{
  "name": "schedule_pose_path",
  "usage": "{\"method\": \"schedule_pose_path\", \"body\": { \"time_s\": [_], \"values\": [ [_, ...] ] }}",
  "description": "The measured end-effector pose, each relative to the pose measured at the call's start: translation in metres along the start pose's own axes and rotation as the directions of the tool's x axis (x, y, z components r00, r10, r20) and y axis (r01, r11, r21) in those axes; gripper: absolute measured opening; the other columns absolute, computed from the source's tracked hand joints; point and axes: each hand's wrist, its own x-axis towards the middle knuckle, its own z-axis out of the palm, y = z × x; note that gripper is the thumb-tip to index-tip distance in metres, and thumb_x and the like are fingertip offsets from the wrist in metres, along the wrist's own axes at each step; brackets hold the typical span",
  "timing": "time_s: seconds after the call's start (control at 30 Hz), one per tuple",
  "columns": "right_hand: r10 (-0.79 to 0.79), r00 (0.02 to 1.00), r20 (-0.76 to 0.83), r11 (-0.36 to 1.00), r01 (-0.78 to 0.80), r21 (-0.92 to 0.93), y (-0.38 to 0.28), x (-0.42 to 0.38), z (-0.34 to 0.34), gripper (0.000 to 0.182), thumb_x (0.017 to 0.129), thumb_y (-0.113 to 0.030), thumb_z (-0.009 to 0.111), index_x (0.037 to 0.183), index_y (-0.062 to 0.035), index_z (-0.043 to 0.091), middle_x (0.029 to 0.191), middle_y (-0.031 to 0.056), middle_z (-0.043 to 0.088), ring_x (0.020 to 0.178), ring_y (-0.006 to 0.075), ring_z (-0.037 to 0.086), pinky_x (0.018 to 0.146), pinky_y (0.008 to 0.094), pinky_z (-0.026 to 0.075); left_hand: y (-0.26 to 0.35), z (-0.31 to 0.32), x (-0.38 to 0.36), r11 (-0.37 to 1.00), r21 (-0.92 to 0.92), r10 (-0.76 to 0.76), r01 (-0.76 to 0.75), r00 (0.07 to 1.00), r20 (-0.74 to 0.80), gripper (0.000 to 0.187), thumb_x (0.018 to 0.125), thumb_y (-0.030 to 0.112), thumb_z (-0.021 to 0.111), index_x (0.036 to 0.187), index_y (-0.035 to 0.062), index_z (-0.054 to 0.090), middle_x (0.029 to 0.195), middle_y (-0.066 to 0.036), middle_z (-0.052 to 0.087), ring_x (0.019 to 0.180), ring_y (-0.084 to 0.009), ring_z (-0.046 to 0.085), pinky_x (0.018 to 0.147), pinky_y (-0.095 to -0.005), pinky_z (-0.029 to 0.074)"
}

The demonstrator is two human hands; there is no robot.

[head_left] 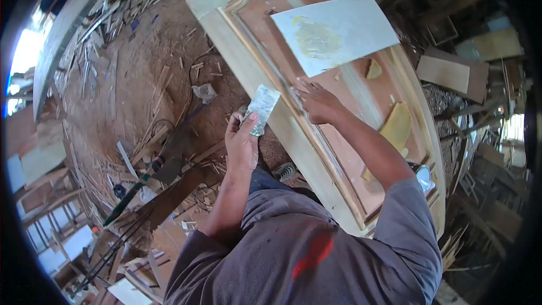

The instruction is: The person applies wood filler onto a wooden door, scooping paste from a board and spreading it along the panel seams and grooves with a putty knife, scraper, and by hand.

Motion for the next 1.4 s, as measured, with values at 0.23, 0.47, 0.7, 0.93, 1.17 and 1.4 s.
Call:
{"method": "schedule_pose_path", "body": {
  "time_s": [0.23, 0.47, 0.7, 0.93, 1.17, 1.4],
  "values": [
    [-0.029, 0.994, 0.108, 0.998, 0.034, -0.045, -0.003, 0.014, 0.004, 0.045, 0.079, -0.012, 0.063, 0.121, -0.0008, 0.075, 0.166, 0.0097, 0.037, 0.16, 0.0317, 0.015, 0.128, 0.0493, 0.021, 0.009, -0.025, 0.007, 1.0, -0.031, -0.007, 0.005, 0.997, -0.083, 0.02, 0.095, 0.007, 0.073, 0.097, 0.013, 0.053, 0.099, -0.006, 0.071, 0.088, -0.0155, 0.07, 0.069, -0.03, 0.056],
    [-0.017, 0.989, 0.144, 0.996, 0.029, -0.083, -0.019, -0.025, 0.019, 0.04, 0.078, -0.012, 0.063, 0.115, -0.011, 0.08, 0.166, 0.01, 0.038, 0.16, 0.0328, 0.016, 0.128, 0.0506, 0.019, 0.006, -0.021, 0.005, 0.998, -0.043, -0.045, 0.041, 0.996, -0.076, 0.022, 0.094, 0.004, 0.074, 0.095, 0.0135, 0.054, 0.094, -0.003, 0.067, 0.084, -0.0128, 0.066, 0.067, -0.027, 0.052],
    [0.03, 0.99, 0.141, 0.996, -0.019, -0.083, -0.029, -0.051, 0.037, 0.048, 0.079, -0.014, 0.063, 0.126, -0.0132, 0.075, 0.165, 0.0097, 0.04, 0.159, 0.0333, 0.018, 0.129, 0.0515, 0.017, 0.006, -0.023, -0.003, 0.998, -0.045, -0.046, 0.045, 0.998, -0.031, 0.023, 0.095, 0.003, 0.072, 0.098, 0.0136, 0.053, 0.1, -0.005, 0.069, 0.089, -0.0165, 0.07, 0.068, -0.0295, 0.055],
    [0.036, 0.999, 0.014, 0.999, -0.037, 0.036, -0.035, -0.08, 0.063, 0.026, 0.083, -0.012, 0.06, 0.097, -0.0061, 0.081, 0.166, 0.0119, 0.038, 0.158, 0.0348, 0.019, 0.129, 0.0518, 0.017, 0.012, -0.012, -0.018, 0.998, -0.04, -0.044, 0.043, 0.999, -0.028, 0.023, 0.093, 0.005, 0.075, 0.096, 0.0133, 0.054, 0.094, -0.002, 0.067, 0.083, -0.0114, 0.066, 0.071, -0.026, 0.052],
    [0.066, 0.991, 0.121, 0.998, -0.063, -0.023, -0.052, -0.125, 0.076, 0.042, 0.076, -0.013, 0.061, 0.114, -0.0021, 0.075, 0.164, 0.0134, 0.04, 0.158, 0.035, 0.022, 0.128, 0.0529, 0.021, 0.0, -0.02, -0.022, 0.999, -0.013, -0.044, 0.044, 0.999, 0.017, 0.022, 0.094, 0.006, 0.075, 0.099, 0.0136, 0.055, 0.098, -0.006, 0.071, 0.086, -0.0156, 0.069, 0.068, -0.0301, 0.054],
    [0.066, 0.996, -0.066, 0.998, -0.067, -0.012, -0.061, -0.178, 0.118, 0.025, 0.071, -0.013, 0.064, 0.089, -0.0049, 0.079, 0.141, 0.0177, 0.063, 0.148, 0.0369, 0.041, 0.122, 0.0531, 0.032, -0.008, -0.008, -0.028, 0.998, 0.001, -0.056, 0.056, 0.997, 0.055, 0.021, 0.094, 0.006, 0.074, 0.098, 0.0134, 0.055, 0.097, -0.006, 0.07, 0.084, -0.0158, 0.068, 0.068, -0.0301, 0.054]
  ]
}}
